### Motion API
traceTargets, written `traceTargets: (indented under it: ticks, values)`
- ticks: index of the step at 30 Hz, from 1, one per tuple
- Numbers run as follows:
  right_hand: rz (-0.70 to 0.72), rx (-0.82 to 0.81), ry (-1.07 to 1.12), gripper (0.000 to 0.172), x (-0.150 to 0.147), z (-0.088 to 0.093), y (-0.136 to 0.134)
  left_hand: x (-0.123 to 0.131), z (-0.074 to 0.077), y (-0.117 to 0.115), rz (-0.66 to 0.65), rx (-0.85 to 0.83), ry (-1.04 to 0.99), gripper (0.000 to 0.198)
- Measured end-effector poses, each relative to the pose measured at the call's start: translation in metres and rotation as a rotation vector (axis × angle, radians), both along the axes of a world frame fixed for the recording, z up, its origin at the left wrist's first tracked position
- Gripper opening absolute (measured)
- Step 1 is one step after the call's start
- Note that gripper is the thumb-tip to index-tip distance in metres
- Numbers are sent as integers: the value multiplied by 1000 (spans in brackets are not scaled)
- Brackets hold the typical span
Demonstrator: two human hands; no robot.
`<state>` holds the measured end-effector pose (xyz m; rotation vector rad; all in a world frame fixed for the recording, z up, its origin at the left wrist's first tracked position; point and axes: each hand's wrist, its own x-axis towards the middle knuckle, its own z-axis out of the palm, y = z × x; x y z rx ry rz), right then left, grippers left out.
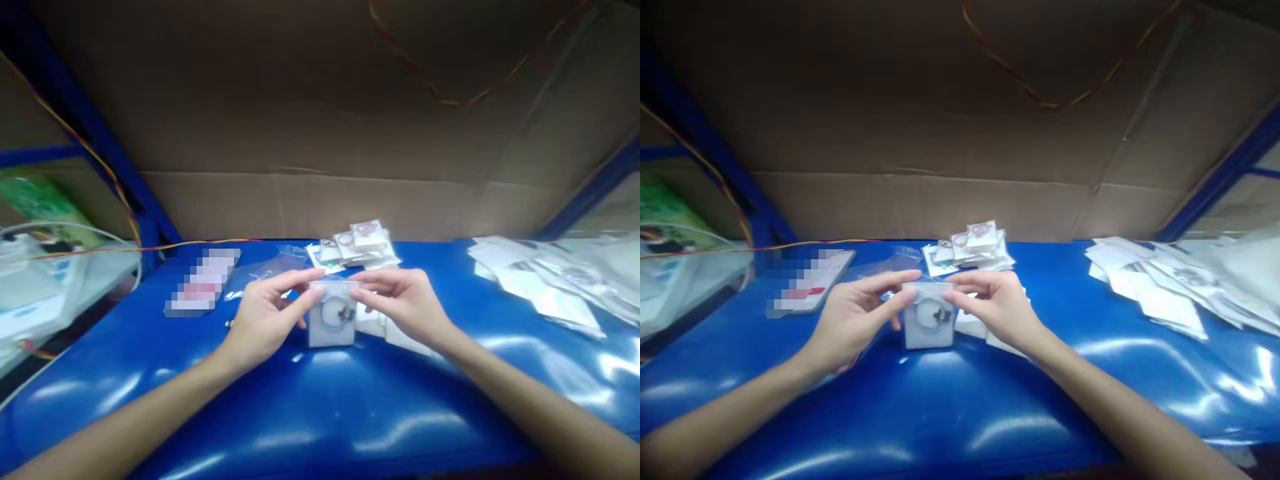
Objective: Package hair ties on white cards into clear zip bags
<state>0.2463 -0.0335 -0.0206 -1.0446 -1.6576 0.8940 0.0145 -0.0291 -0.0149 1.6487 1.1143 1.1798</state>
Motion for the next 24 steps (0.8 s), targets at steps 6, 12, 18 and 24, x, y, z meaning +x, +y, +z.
traceTargets:
  ticks: [6, 12, 18, 24]
  values:
    - [-29, 37, -14, 22, -1, -1, 1, -3, 0, 4, 4, -62, 94, 40]
    - [-47, 52, -37, 22, 1, -2, 2, -4, 2, 8, -57, -95, 119, 32]
    - [-43, 28, -47, 21, 1, -3, 1, -6, 2, 11, -83, -129, 128, 31]
    - [-24, -1, -56, 23, 1, -1, 1, -7, 5, 12, -115, -109, 145, 28]
